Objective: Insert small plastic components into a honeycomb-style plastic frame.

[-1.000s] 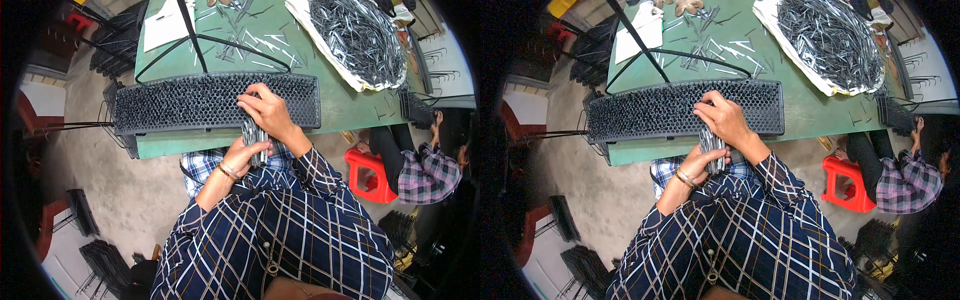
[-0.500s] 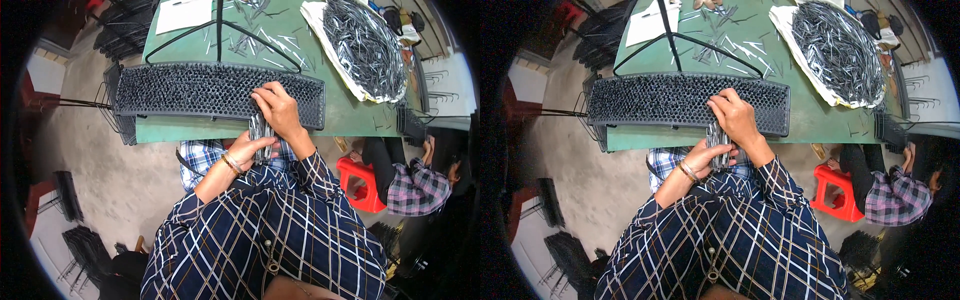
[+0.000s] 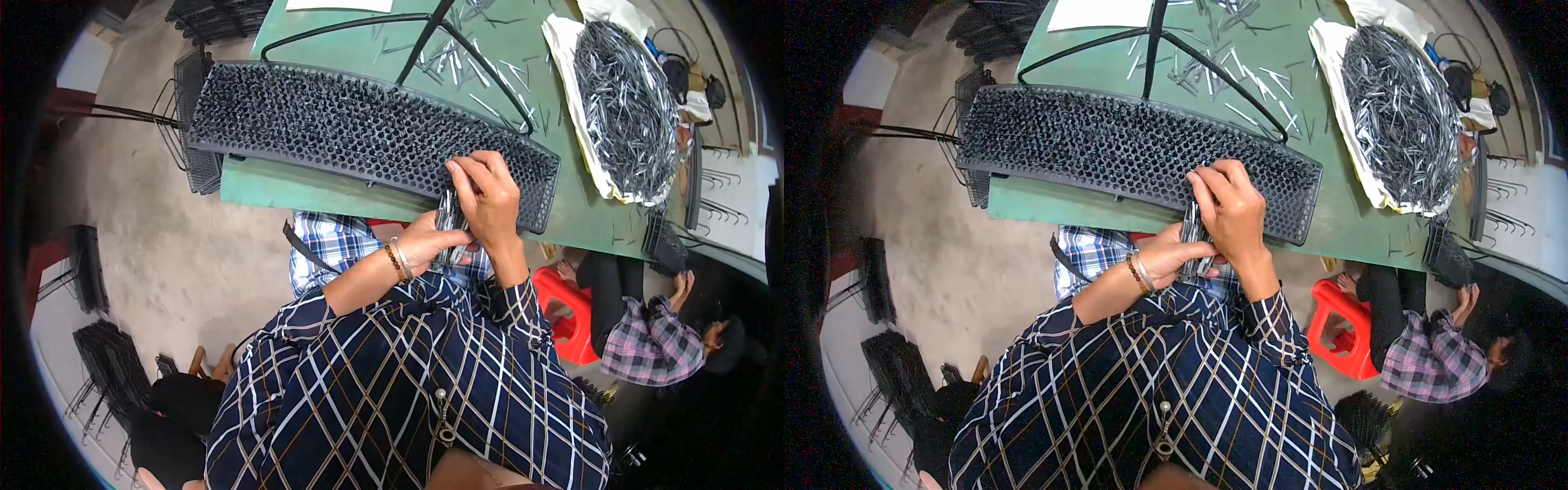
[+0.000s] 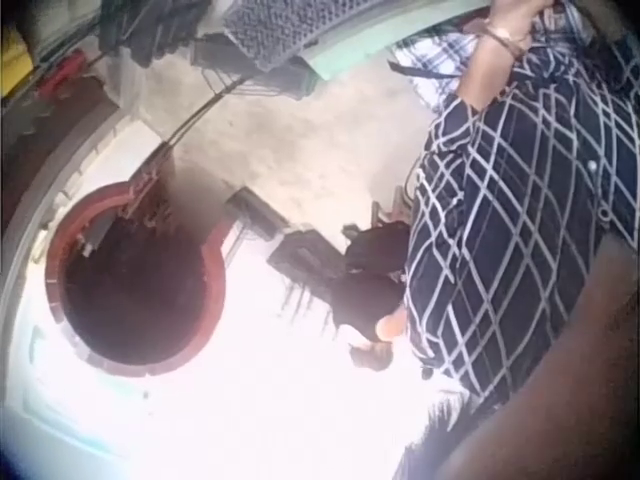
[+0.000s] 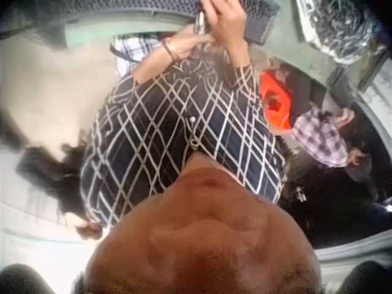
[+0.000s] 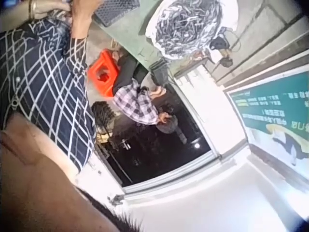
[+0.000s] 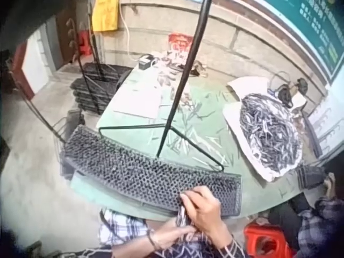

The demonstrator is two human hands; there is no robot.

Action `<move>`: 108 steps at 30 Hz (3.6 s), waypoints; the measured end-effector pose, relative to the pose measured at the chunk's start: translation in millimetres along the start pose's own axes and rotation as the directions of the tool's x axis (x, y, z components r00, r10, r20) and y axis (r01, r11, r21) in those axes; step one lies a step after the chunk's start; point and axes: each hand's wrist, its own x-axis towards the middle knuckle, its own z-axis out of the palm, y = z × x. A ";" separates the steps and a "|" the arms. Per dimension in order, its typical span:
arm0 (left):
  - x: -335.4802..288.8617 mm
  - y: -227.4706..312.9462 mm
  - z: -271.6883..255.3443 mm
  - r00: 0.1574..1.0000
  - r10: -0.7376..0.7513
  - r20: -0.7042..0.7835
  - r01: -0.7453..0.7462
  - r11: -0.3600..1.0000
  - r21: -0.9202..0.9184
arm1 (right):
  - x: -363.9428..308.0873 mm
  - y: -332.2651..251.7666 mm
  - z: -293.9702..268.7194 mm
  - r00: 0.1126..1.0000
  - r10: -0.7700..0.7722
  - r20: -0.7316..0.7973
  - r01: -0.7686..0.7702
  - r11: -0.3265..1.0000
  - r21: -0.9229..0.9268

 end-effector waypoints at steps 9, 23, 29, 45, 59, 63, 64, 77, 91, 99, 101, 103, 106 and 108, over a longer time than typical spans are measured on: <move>9.8 -3.8 -1.4 0.998 0.013 0.055 -0.013 1.000 0.004 | -0.1 -5.9 3.6 0.997 0.062 -0.050 -0.067 0.992 -0.107; 5.9 -3.5 12.7 1.000 -0.014 0.007 0.013 0.997 0.074 | 8.8 1.3 -26.3 0.999 0.010 -0.031 -0.011 0.999 -0.030; -1.2 -5.3 21.0 0.997 0.036 -0.064 -0.028 0.993 0.116 | -23.2 25.7 -57.2 0.933 0.261 0.248 -0.314 0.927 0.206; -16.1 -13.5 35.1 0.963 0.197 -0.183 -0.162 0.968 0.190 | -35.4 45.9 -49.5 0.746 0.384 0.544 -0.664 0.478 0.575; -11.6 -11.4 14.2 0.978 0.123 -0.168 -0.099 0.985 0.144 | -11.0 31.2 -34.5 0.893 0.445 0.062 -0.372 0.657 0.656; -15.2 -10.0 12.3 0.980 0.101 -0.172 -0.076 0.986 0.148 | -3.0 37.4 -19.5 0.962 0.269 -0.042 -0.220 0.858 0.465; -16.2 -9.7 11.9 0.980 0.104 -0.173 -0.080 0.987 0.140 | -2.0 37.4 -18.1 0.969 0.242 -0.049 -0.197 0.878 0.437; -14.9 -12.0 6.7 0.982 0.095 -0.165 -0.078 0.991 0.111 | -5.4 34.7 -14.6 0.980 -0.176 -0.090 0.182 0.980 0.073; -17.7 -13.3 7.1 0.981 0.096 -0.171 -0.073 0.988 0.136 | -0.3 26.5 -14.6 0.987 -0.147 -0.061 0.148 0.989 0.015; -17.2 -14.3 9.8 0.985 0.108 -0.133 -0.084 0.980 0.179 | 0.8 27.9 -16.6 0.992 -0.123 -0.017 0.123 0.992 -0.009; -17.5 -14.2 9.8 0.986 0.105 -0.131 -0.085 0.984 0.153 | -1.4 28.5 -16.8 0.994 -0.106 -0.025 0.106 0.994 -0.002; -17.2 -14.2 9.9 0.985 0.105 -0.135 -0.082 0.983 0.165 | -3.3 28.9 -16.4 0.996 -0.085 -0.033 0.085 0.996 0.005; -16.4 -15.0 9.3 0.988 0.082 -0.134 -0.062 0.988 0.145 | -4.8 29.4 -16.0 0.996 -0.071 -0.062 0.074 0.995 0.060; -17.0 -15.4 10.8 0.988 0.080 -0.134 -0.060 0.987 0.146 | -4.6 28.2 -15.5 0.996 -0.074 -0.050 0.077 0.995 0.060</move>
